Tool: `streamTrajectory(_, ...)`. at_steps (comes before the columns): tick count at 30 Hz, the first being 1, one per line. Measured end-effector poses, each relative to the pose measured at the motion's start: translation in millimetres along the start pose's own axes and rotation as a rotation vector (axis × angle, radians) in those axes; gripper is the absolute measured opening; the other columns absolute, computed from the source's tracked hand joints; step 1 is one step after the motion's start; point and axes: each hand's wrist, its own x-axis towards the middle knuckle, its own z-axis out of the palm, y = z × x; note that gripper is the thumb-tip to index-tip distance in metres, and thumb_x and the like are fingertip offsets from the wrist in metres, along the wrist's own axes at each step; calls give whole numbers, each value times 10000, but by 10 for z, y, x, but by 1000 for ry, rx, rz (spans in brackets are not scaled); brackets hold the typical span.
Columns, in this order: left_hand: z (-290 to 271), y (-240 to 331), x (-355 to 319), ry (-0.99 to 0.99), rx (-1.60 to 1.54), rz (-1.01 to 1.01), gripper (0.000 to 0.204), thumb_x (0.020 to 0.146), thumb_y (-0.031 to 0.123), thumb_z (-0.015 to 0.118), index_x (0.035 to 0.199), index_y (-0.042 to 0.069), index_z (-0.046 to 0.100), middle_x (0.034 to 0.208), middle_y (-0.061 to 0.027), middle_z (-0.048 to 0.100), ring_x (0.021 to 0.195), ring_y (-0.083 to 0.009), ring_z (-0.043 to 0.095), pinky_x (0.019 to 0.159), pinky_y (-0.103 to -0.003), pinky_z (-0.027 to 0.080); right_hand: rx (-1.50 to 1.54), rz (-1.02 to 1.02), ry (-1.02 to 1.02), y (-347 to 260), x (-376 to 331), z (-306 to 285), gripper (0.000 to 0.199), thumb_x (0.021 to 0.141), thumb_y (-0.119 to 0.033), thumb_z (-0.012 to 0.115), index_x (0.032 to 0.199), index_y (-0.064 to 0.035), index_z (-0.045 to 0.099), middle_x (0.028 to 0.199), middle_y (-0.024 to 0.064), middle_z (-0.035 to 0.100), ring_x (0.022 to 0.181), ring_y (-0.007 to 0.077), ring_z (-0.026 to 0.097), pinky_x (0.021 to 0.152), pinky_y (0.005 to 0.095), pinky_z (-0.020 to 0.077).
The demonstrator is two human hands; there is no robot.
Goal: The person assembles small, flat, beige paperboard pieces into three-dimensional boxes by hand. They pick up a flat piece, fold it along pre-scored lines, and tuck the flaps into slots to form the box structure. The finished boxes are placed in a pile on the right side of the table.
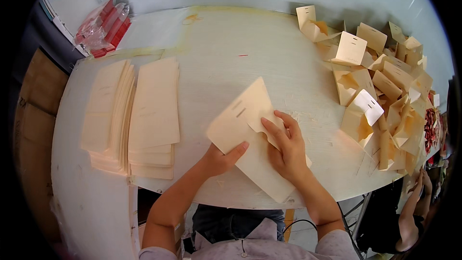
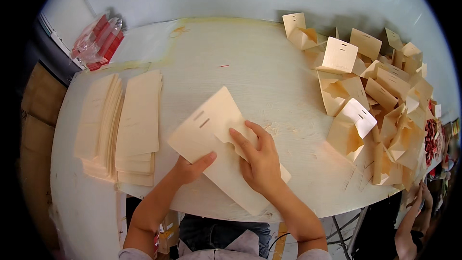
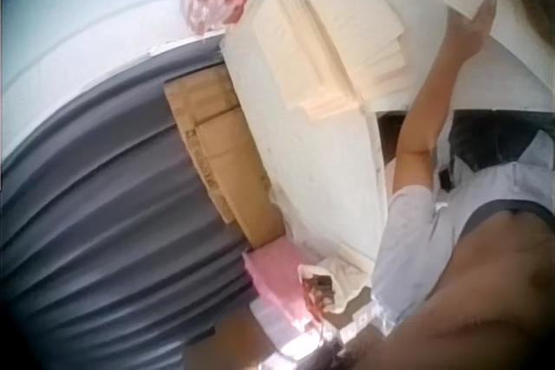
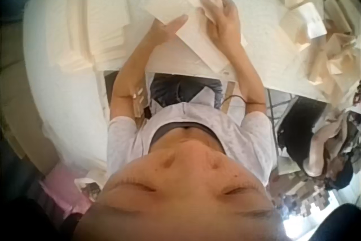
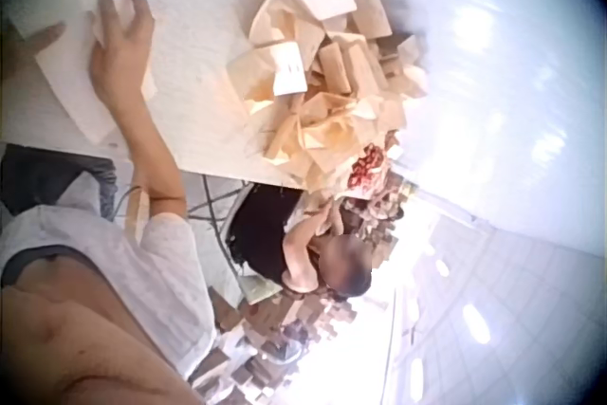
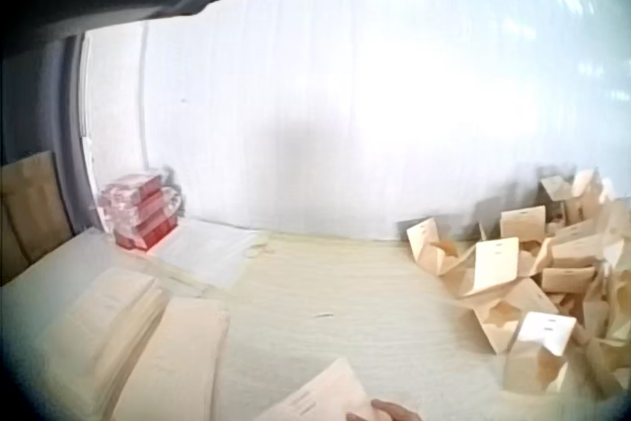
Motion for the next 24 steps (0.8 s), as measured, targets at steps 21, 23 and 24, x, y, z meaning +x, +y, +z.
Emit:
streamTrajectory(21,-55,96,31,-154,111,-30,575,782,-29,429,1329,32,265,1208,-138,443,1042,-196,452,896,-277,349,417,266,-14,184,7,-39,497,653,-60,614,1131,-24,481,1132,158,485,1040,301,476,877,357,379)
streamTrajectory(23,-86,79,25,-40,171,-37,446,804,4,445,1243,9,366,1081,-124,510,915,-178,490,808,-271,393,220,99,24,135,57,-98,580,652,-134,682,1167,-21,441,1141,155,476,1054,308,453,885,383,358)
streamTrajectory(24,-135,56,27,0,236,-7,368,814,18,450,1180,-3,419,1008,-114,534,856,-173,495,763,-273,406,86,76,22,93,72,-127,600,649,-156,692,1173,-17,434,1144,154,472,1051,309,449,878,389,353)
